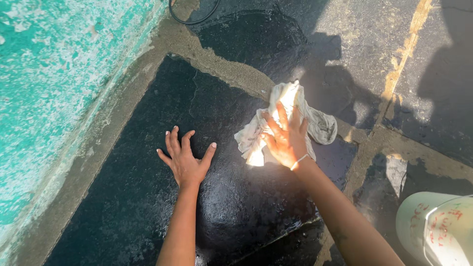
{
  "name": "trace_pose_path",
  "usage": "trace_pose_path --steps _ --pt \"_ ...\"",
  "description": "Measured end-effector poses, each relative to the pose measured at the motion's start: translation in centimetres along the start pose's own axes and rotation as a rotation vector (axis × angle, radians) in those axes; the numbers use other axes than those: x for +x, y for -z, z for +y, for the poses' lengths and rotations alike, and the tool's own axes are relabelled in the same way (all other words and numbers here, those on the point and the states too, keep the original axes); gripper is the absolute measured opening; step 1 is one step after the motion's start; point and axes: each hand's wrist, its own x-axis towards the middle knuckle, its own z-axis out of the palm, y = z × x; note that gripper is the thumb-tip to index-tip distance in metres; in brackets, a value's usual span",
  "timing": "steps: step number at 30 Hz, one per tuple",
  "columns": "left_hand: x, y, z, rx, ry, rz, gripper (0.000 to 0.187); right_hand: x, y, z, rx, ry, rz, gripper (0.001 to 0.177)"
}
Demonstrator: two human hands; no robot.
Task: The person washes a dark floor section by hand using a cloth and a bucket of water. They dip the cloth into the bucket, wring it out, and wipe the floor surface before repeating the process.
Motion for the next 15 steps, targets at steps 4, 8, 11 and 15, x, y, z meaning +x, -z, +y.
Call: trace_pose_path --steps 4,8,11,15 --pt "0.7 0.3 1.0 0.051 0.012 -0.028 0.082 4.1 -0.8 0.1 0.005 0.025 0.008 0.061" --pt "0.6 0.4 1.2 0.066 0.05 -0.042 0.079 4.1 -0.3 1.2 0.037 0.101 0.032 0.06" --pt "0.4 0.3 0.6 0.06 0.022 -0.022 0.074 1.4 1.2 3.9 0.1 0.197 0.044 0.055" --pt "0.0 -0.4 -0.9 0.016 0.002 -0.006 0.069 -4.3 3.5 6.9 -0.063 0.037 -0.074 0.067"
